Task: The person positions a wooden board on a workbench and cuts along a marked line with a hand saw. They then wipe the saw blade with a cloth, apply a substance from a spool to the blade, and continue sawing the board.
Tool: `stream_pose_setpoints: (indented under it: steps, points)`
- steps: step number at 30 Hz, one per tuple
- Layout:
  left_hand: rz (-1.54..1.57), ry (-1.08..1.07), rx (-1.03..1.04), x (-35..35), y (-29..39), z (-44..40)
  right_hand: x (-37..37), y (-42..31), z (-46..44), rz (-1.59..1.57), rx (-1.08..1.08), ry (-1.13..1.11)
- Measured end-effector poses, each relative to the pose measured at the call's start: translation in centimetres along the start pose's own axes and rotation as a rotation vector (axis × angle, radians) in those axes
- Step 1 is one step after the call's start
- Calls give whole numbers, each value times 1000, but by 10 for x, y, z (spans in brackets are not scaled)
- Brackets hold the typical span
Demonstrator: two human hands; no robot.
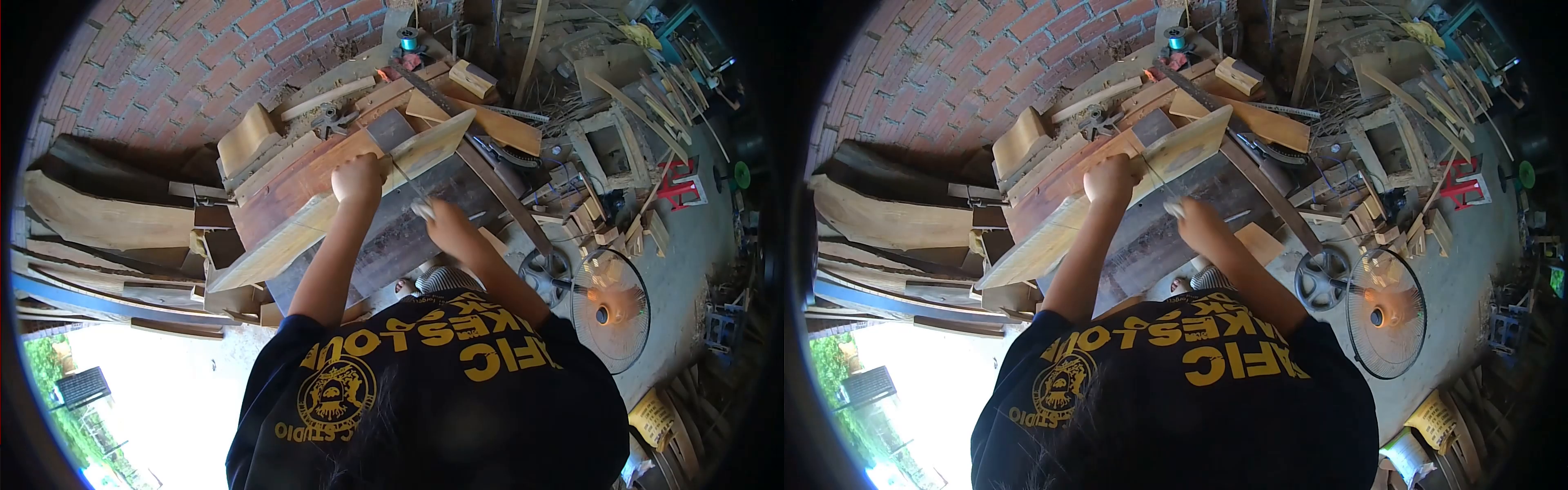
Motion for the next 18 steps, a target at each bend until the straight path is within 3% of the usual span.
stream_pose_setpoints:
  steps: [2, 6, 8, 13, 18]
  points:
    - [-25, 73, 24, -6, 0, 6, 10, -15, -38, 46, -13, 8]
    - [-20, -60, -15, -15, -3, -8, 6, -30, -30, 93, 52, 16]
    - [-3, -110, -57, -15, -8, -16, 5, -15, -4, 1, -56, 0]
    - [-57, -65, -53, -18, -10, -22, -12, 5, 67, -5, 114, -76]
    - [-13, -98, -23, -13, -4, -13, 7, -8, -15, -25, -14, -33]
Point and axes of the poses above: each hand's wrist, its own z-axis away from the middle knuckle, its own x-axis out of the palm, y = z × x, the point moved 4 cm from there along -z, towards the middle knuckle, and after that the axes turned 6 degrees about -z, right-handed, at the moved point
